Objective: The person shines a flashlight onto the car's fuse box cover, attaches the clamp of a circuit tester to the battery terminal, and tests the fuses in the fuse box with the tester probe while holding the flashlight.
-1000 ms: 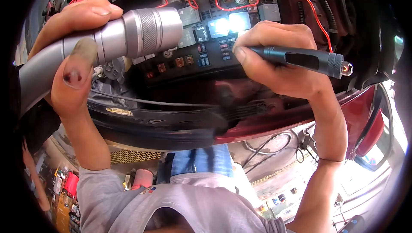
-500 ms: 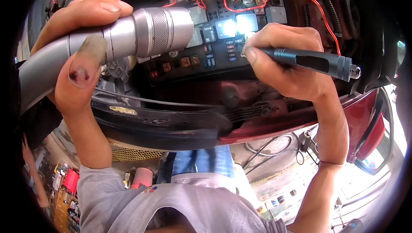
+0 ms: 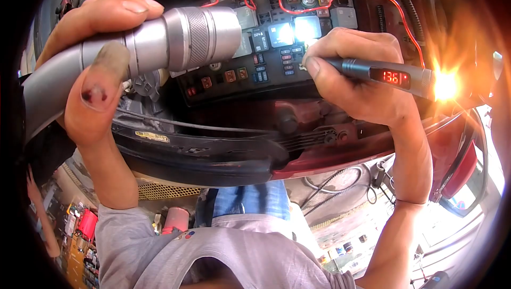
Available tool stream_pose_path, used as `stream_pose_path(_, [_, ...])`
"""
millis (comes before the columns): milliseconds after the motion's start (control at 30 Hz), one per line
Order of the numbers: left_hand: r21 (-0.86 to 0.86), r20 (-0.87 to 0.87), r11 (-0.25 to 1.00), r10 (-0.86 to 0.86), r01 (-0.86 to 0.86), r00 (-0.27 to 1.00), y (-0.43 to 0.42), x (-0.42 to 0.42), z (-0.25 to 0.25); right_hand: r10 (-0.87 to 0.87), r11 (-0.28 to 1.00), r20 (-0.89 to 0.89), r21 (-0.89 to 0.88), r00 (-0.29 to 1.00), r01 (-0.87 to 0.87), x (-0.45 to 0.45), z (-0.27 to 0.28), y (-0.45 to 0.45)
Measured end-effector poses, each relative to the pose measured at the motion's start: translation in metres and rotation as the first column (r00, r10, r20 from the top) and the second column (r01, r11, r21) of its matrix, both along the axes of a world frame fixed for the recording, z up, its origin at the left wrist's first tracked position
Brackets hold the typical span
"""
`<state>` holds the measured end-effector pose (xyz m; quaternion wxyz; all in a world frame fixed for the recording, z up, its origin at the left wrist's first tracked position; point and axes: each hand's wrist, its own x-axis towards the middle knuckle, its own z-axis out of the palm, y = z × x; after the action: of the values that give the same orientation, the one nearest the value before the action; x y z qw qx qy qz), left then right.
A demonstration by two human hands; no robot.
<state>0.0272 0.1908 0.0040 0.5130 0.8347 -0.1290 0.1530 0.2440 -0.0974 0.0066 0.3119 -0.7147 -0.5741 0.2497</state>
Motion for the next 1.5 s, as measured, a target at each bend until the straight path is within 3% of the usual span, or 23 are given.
stream_pose_path(400, [0.064, -0.064, 0.995, -0.070, 0.074, 0.996, 0.011, 0.001, 0.009, 0.104, 0.994, -0.097, 0.036, 0.990, -0.101, 0.002, -0.003, 0.005])
stream_pose_path(800, [0.116, -0.067, 0.989, -0.081, 0.088, 0.994, 0.019, -0.001, 0.007, 0.109, 0.994, -0.061, 0.034, 0.992, -0.107, 0.000, -0.004, 0.009])
stream_pose_path(900, [0.173, -0.065, 0.981, -0.080, 0.090, 0.995, 0.021, 0.000, 0.009, 0.104, 0.994, -0.068, -0.034, 0.992, -0.106, 0.000, 0.001, 0.008])
stream_pose_path(1400, [0.088, -0.027, 0.996, -0.019, 0.021, 0.999, 0.009, 0.000, 0.002, 0.105, 0.992, -0.051, -0.059, 0.993, -0.108, 0.001, 0.003, 0.002])
stream_pose_path(1500, [0.063, -0.031, 0.998, -0.026, 0.028, 0.999, 0.013, -0.003, 0.000, 0.093, 0.996, -0.055, 0.006, 0.994, -0.093, 0.000, -0.003, 0.006])
